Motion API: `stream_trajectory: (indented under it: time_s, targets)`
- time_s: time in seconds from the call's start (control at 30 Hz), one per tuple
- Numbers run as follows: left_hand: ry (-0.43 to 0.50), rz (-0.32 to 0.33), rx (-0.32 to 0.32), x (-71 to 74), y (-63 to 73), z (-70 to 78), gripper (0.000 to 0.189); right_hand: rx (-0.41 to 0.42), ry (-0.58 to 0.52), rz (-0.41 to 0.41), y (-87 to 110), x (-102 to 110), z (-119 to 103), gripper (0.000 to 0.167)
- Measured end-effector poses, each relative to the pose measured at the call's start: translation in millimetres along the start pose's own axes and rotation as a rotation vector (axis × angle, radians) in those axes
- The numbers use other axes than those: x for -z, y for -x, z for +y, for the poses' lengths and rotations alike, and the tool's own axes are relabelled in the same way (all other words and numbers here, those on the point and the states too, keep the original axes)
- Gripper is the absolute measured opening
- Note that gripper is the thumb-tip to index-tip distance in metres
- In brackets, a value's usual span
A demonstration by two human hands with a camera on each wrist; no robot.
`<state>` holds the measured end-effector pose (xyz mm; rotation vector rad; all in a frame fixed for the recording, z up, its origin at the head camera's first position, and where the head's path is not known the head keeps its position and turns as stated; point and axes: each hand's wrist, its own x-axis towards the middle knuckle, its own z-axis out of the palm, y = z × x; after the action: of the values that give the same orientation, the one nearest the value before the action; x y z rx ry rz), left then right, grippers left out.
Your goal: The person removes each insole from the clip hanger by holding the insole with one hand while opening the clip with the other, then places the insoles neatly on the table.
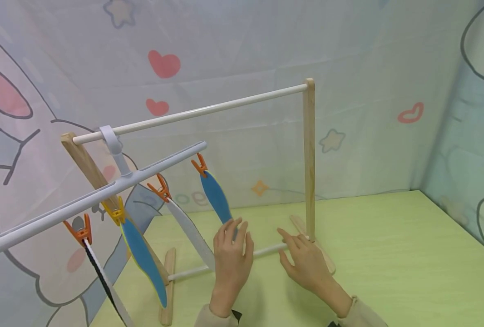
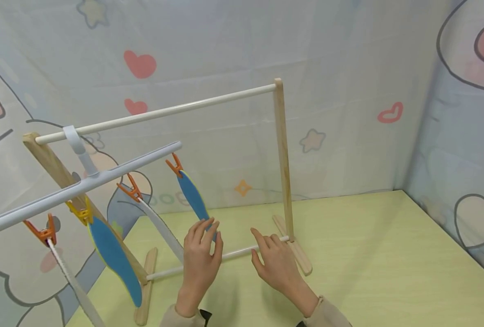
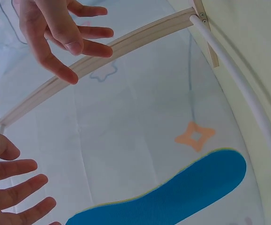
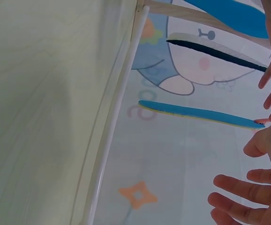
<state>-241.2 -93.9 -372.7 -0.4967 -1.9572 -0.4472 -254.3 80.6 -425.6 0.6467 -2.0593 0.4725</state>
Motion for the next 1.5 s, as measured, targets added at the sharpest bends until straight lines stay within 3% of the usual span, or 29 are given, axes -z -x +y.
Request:
stream_trajectory:
  time_s: [0.33,0.83,1.13,1.5]
  targets:
    - [0.091,-0.014,0.044,7.0,-1.8,0.3,0.022,0.007,-0.008,-0.018,-2.7,1.2,-4.3,0.047]
    - [0.212,0.050,0.024,16.8,-3.9,-0.8,0.027,-0.032,-0.090,-0.057,-6.9,0.9,-8.9,0.047]
    - [0.228,0.156,-0.041,18.5,-6.4,-6.4,0.030,-0.078,-0.120,-0.047,-7.4,-0.8,-13.8,0.047]
    - [0.291,0.296,-0.042,20.3,-8.9,-9.3,0.032,-0.131,-0.151,-0.064,-5.5,-5.0,-21.1,0.050]
